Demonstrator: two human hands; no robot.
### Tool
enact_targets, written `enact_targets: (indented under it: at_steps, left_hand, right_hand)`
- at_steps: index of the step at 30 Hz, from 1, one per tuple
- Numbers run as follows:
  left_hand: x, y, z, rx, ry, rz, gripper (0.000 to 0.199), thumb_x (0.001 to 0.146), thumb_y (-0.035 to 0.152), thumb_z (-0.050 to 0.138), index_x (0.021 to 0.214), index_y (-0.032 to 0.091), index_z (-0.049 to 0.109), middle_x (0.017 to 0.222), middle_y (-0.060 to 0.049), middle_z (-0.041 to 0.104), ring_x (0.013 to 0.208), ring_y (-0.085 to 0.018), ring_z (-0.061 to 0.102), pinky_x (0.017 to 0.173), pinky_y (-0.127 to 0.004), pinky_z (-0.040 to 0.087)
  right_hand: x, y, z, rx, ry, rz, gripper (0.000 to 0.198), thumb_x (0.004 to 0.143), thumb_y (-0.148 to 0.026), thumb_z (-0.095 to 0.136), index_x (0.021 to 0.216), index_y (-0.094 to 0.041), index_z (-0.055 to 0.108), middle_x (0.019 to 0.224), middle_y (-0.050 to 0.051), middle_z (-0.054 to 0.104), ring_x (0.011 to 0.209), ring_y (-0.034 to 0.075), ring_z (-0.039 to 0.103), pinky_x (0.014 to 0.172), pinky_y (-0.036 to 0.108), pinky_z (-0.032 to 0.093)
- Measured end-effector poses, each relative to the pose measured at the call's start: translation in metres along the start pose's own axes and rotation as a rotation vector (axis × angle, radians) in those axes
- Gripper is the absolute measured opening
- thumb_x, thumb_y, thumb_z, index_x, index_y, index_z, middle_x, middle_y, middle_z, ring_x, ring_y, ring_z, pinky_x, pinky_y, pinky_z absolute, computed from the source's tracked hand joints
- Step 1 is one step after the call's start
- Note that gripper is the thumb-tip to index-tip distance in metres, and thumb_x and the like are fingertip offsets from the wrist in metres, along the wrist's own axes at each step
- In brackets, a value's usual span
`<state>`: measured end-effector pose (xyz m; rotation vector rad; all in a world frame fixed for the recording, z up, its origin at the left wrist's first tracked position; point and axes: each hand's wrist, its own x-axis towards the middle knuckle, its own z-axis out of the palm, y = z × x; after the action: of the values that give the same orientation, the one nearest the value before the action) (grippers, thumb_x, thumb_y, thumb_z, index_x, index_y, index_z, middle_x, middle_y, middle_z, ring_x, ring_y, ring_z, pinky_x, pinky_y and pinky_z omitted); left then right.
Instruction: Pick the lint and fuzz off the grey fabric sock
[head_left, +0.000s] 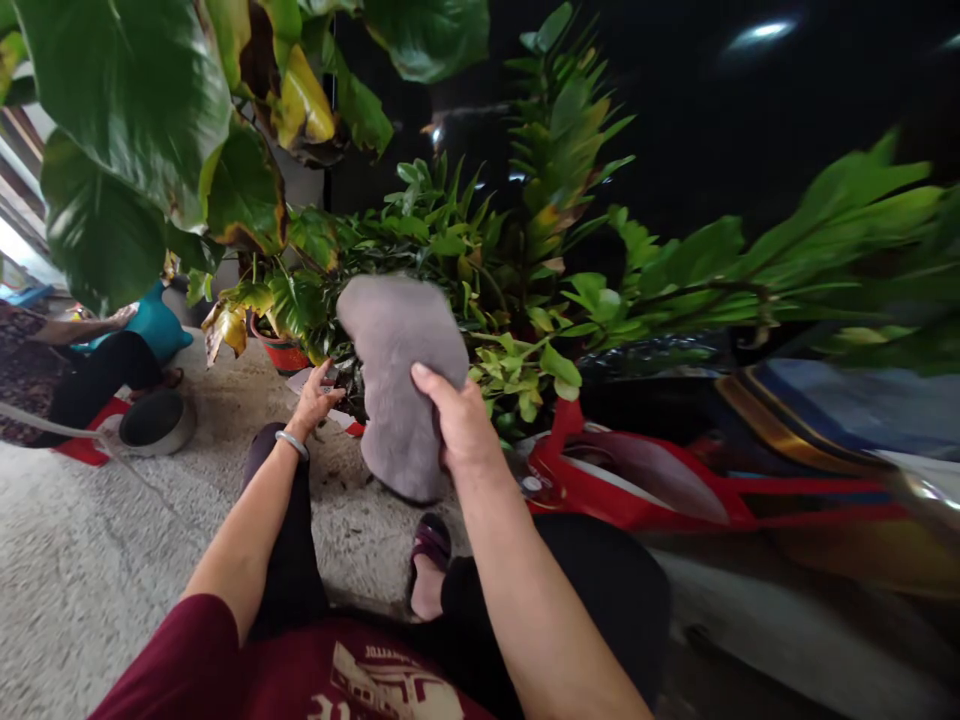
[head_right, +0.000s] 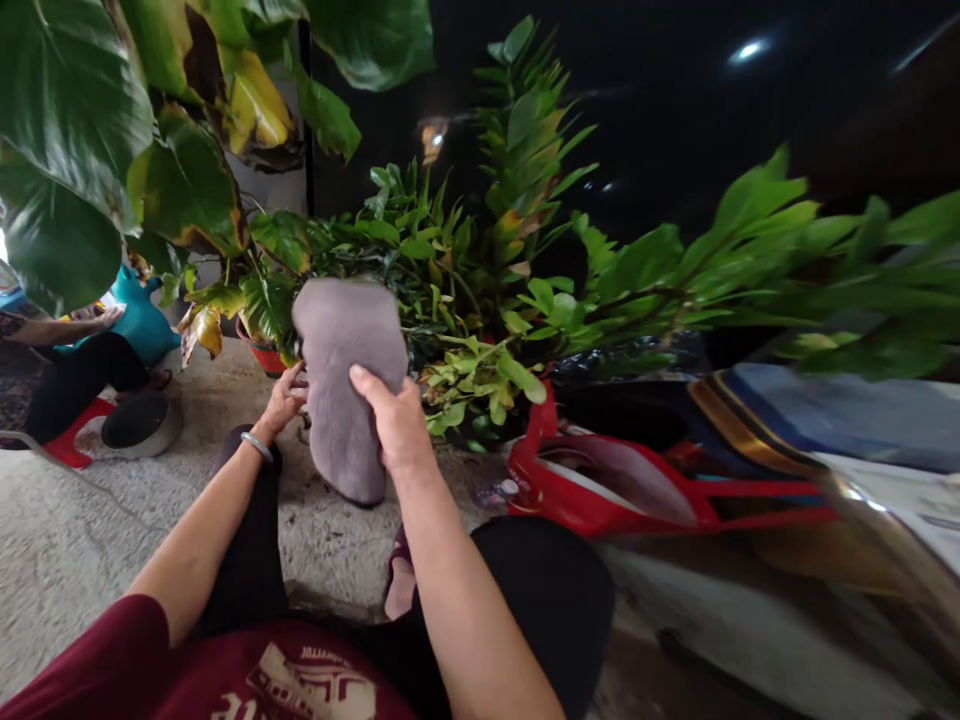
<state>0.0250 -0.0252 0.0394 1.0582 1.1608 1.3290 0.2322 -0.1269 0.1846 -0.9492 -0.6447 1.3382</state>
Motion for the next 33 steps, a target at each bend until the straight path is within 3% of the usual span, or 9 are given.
enact_targets:
  at_steps: [4, 8, 12, 15, 17, 20, 25, 29, 33]
  left_hand:
    - [-0.009, 0.007, 0.005, -0.122, -0.072, -0.057, 0.035, 0.06, 0.024, 0.081, 0.093, 0.016, 0.079, 0.128, -0.01, 0.066, 0.092, -0.02, 0.065, 0.074, -0.031, 0.054]
    - [-0.013, 0.011, 0.007, -0.169, -0.219, -0.113, 0.04, 0.061, 0.024, 0.081, 0.101, 0.016, 0.08, 0.093, -0.005, 0.072, 0.08, -0.017, 0.064, 0.074, -0.03, 0.053]
    - [-0.012, 0.005, 0.011, -0.086, -0.322, -0.157, 0.064, 0.063, 0.025, 0.08, 0.127, 0.016, 0.073, 0.088, -0.003, 0.072, 0.077, -0.016, 0.065, 0.072, -0.027, 0.051]
    - [-0.009, -0.001, 0.013, -0.055, -0.321, -0.154, 0.068, 0.063, 0.027, 0.08, 0.129, 0.015, 0.07, 0.09, -0.004, 0.073, 0.079, -0.018, 0.067, 0.071, -0.027, 0.052]
    - [-0.007, -0.003, 0.012, -0.052, -0.313, -0.155, 0.066, 0.063, 0.028, 0.079, 0.127, 0.015, 0.07, 0.09, -0.005, 0.073, 0.08, -0.018, 0.068, 0.072, -0.028, 0.053]
    - [-0.007, -0.005, 0.01, -0.043, -0.313, -0.154, 0.058, 0.062, 0.028, 0.079, 0.118, 0.015, 0.072, 0.091, -0.005, 0.073, 0.083, -0.019, 0.068, 0.073, -0.029, 0.053]
    - [-0.007, -0.004, 0.008, -0.017, -0.348, -0.149, 0.057, 0.061, 0.029, 0.079, 0.116, 0.015, 0.075, 0.091, -0.005, 0.072, 0.085, -0.019, 0.067, 0.073, -0.029, 0.054]
    - [-0.008, -0.002, 0.011, -0.034, -0.346, -0.162, 0.069, 0.062, 0.028, 0.08, 0.129, 0.015, 0.07, 0.095, -0.006, 0.073, 0.08, -0.016, 0.066, 0.072, -0.027, 0.052]
    - [-0.012, 0.003, 0.013, -0.056, -0.33, -0.16, 0.069, 0.062, 0.027, 0.081, 0.129, 0.016, 0.07, 0.097, -0.006, 0.073, 0.081, -0.017, 0.067, 0.072, -0.027, 0.053]
  right_hand:
    - [0.017, 0.022, -0.002, 0.075, 0.062, 0.247, 0.03, 0.054, -0.04, 0.086, 0.072, -0.022, 0.072, 0.062, 0.004, 0.075, 0.069, 0.029, 0.076, 0.068, 0.041, 0.063]
    - [-0.024, 0.059, -0.023, 0.007, 0.093, 0.441, 0.03, 0.054, -0.042, 0.086, 0.07, -0.021, 0.072, 0.059, 0.006, 0.073, 0.065, 0.031, 0.075, 0.062, 0.042, 0.062]
    - [-0.046, 0.044, -0.023, -0.1, 0.141, 0.147, 0.042, 0.056, -0.043, 0.089, 0.086, -0.018, 0.077, 0.075, 0.007, 0.08, 0.072, 0.029, 0.076, 0.068, 0.038, 0.062]
    - [-0.016, 0.018, -0.009, -0.11, 0.238, -0.152, 0.042, 0.058, -0.041, 0.089, 0.091, -0.018, 0.076, 0.088, 0.006, 0.082, 0.089, 0.028, 0.077, 0.082, 0.038, 0.061]
    - [0.011, 0.011, -0.002, -0.039, 0.278, -0.184, 0.038, 0.058, -0.038, 0.086, 0.089, -0.019, 0.075, 0.088, 0.005, 0.081, 0.094, 0.028, 0.076, 0.086, 0.039, 0.061]
    - [0.023, 0.026, -0.005, 0.069, 0.281, 0.069, 0.028, 0.057, -0.035, 0.082, 0.078, -0.02, 0.072, 0.072, 0.005, 0.078, 0.087, 0.031, 0.077, 0.079, 0.042, 0.064]
    - [-0.038, 0.065, -0.029, -0.014, 0.214, 0.366, 0.029, 0.056, -0.039, 0.086, 0.075, -0.019, 0.075, 0.063, 0.007, 0.075, 0.075, 0.033, 0.077, 0.069, 0.041, 0.064]
    - [-0.049, 0.039, -0.021, -0.034, 0.229, 0.121, 0.04, 0.054, -0.038, 0.089, 0.086, -0.018, 0.077, 0.077, 0.005, 0.08, 0.077, 0.029, 0.077, 0.071, 0.038, 0.063]
    - [0.009, -0.001, -0.002, 0.057, 0.277, -0.208, 0.035, 0.056, -0.029, 0.084, 0.088, -0.019, 0.074, 0.086, 0.002, 0.08, 0.088, 0.025, 0.076, 0.08, 0.035, 0.062]
